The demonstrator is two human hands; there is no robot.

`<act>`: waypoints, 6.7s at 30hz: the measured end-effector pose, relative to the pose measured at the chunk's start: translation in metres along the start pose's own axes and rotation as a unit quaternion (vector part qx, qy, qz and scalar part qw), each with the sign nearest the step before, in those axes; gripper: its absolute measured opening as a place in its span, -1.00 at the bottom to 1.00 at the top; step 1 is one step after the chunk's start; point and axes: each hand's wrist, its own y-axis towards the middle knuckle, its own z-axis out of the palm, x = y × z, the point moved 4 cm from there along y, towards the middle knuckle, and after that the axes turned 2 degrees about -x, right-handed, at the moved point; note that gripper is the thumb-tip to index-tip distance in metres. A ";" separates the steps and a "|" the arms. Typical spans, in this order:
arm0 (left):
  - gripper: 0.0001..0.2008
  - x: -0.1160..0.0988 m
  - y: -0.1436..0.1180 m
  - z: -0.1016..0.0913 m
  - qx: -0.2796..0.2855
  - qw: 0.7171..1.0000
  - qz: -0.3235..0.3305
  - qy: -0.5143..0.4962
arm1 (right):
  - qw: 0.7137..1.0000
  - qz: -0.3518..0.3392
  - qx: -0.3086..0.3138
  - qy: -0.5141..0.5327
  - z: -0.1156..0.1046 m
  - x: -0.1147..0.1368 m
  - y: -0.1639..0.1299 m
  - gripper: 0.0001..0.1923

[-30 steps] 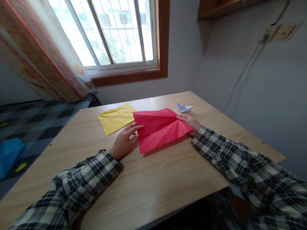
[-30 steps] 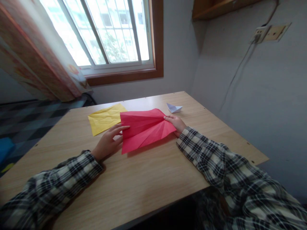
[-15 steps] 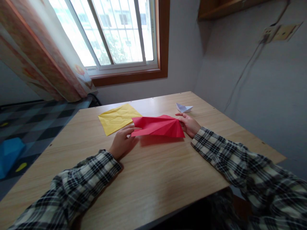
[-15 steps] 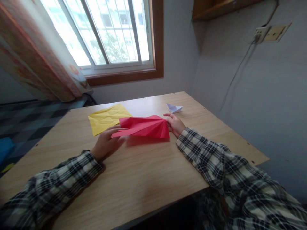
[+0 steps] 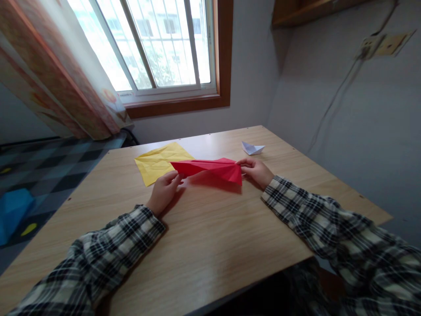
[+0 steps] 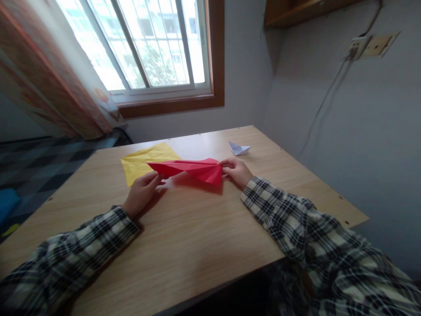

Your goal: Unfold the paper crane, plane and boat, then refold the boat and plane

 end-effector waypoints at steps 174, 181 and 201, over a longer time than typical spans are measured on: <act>-0.67 -0.048 -0.045 0.047 0.207 0.805 0.374 0.411 | 0.686 -0.328 0.171 -0.626 0.064 0.016 -0.052 -0.68; -0.68 -0.060 -0.072 0.070 0.168 0.776 0.260 0.549 | 0.689 -0.321 0.174 -0.626 0.064 0.017 -0.053 -0.69; -0.58 -0.066 -0.079 0.065 0.130 0.749 0.225 0.609 | 0.630 -0.243 0.114 -0.729 0.061 0.026 -0.056 -0.65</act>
